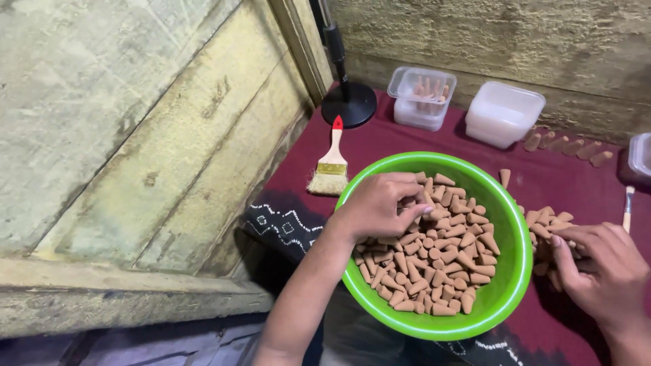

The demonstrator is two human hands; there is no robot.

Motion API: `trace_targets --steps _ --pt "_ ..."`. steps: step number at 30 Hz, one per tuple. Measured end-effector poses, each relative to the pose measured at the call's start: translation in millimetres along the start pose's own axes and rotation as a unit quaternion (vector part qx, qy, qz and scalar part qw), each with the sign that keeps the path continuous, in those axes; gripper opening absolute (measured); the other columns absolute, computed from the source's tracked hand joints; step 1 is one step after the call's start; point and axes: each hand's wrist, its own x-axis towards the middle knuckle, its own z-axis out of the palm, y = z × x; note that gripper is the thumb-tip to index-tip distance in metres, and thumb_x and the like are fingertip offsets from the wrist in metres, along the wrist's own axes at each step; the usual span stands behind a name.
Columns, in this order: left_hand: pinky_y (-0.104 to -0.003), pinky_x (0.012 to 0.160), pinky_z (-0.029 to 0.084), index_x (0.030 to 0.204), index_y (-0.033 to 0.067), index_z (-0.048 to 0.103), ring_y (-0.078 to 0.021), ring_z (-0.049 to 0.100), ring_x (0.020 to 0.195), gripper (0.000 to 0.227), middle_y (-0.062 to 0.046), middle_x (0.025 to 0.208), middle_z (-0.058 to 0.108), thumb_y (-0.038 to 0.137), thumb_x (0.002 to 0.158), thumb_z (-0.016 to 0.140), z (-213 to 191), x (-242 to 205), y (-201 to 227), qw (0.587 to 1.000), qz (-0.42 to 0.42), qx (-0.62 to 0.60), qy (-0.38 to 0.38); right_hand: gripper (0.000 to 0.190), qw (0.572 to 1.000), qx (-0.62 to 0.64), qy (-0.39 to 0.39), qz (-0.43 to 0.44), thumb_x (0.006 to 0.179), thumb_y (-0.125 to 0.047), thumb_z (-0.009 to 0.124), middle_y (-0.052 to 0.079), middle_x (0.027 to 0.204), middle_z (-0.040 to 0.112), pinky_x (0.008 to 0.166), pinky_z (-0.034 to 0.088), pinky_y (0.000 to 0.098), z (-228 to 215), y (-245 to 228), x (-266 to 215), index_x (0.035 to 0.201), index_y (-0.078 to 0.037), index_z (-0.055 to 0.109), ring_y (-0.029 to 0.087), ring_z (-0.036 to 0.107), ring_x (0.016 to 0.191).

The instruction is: Sorting and inspecting small incense cones in a green plastic bowl on a low table.

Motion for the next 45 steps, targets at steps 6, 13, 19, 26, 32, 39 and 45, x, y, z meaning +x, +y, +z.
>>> trace_targets --steps 6,13,19,26,32,39,45 --pt "-0.020 0.051 0.053 0.088 0.0111 0.071 -0.0118 0.059 0.067 0.011 0.002 0.077 0.064 0.021 0.094 0.070 23.4 5.3 -14.1 0.987 0.151 0.005 0.062 0.011 0.995 0.074 0.023 -0.058 0.098 0.013 0.073 0.026 0.110 0.073 0.092 0.048 0.0465 -0.4 -7.5 -2.2 0.107 0.011 0.068 0.036 0.070 0.097" --pt "-0.031 0.085 0.068 0.105 0.0124 0.072 -0.0187 0.075 0.095 0.011 -0.002 0.098 0.077 0.019 0.097 0.067 39.8 6.1 -23.6 0.980 0.194 -0.011 0.037 0.033 0.983 0.081 -0.065 -0.151 0.081 -0.013 0.083 0.014 0.109 0.079 0.093 0.065 0.0359 12.2 -45.7 29.7 0.111 -0.003 0.073 0.023 0.078 0.094" --pt "-0.032 0.083 0.072 0.112 0.0216 0.073 -0.0196 0.079 0.100 0.026 0.003 0.105 0.079 0.006 0.091 0.075 37.8 4.4 -24.1 0.972 0.219 -0.059 0.053 0.040 0.988 0.090 -0.129 -0.011 0.073 -0.027 0.085 0.004 0.103 0.080 0.078 0.061 0.0288 23.3 -83.5 48.2 0.107 -0.009 0.074 0.014 0.076 0.084" --pt "-0.032 0.089 0.069 0.110 0.0104 0.074 -0.0228 0.080 0.094 0.026 -0.007 0.104 0.079 -0.001 0.087 0.079 32.3 5.5 -17.6 0.953 0.262 -0.143 0.045 0.027 0.983 0.136 -0.123 0.014 0.079 -0.014 0.084 0.009 0.104 0.078 0.072 0.055 0.0244 22.8 -100.7 52.8 0.102 -0.003 0.073 0.014 0.070 0.079" --pt "-0.028 0.075 0.068 0.104 0.0080 0.075 -0.0207 0.078 0.084 0.008 -0.006 0.094 0.079 0.011 0.097 0.072 23.4 8.2 -13.1 0.956 0.257 -0.064 0.127 0.013 0.993 0.101 -0.057 0.014 0.089 0.004 0.077 0.019 0.100 0.074 0.070 0.055 0.0270 3.1 -82.7 54.2 0.099 0.005 0.069 0.021 0.068 0.079" --pt "-0.026 0.042 0.040 0.072 0.0076 0.059 -0.0117 0.044 0.049 0.039 0.001 0.056 0.046 0.029 0.105 0.059 11.4 8.2 -8.4 0.963 0.202 0.051 0.172 0.009 0.984 -0.129 -0.058 0.107 0.104 -0.004 0.078 0.011 0.097 0.072 0.065 0.052 0.0320 -15.2 7.6 12.2 0.108 0.001 0.071 0.020 0.064 0.077" --pt "-0.027 0.044 0.045 0.071 0.0057 0.060 -0.0132 0.051 0.050 0.042 -0.001 0.059 0.054 0.030 0.105 0.055 10.5 7.7 -8.4 0.969 0.140 0.040 0.198 0.011 0.984 -0.149 -0.072 0.066 0.102 -0.006 0.080 0.010 0.103 0.074 0.079 0.052 0.0384 -12.1 17.0 -10.1 0.107 -0.001 0.072 0.027 0.067 0.093"
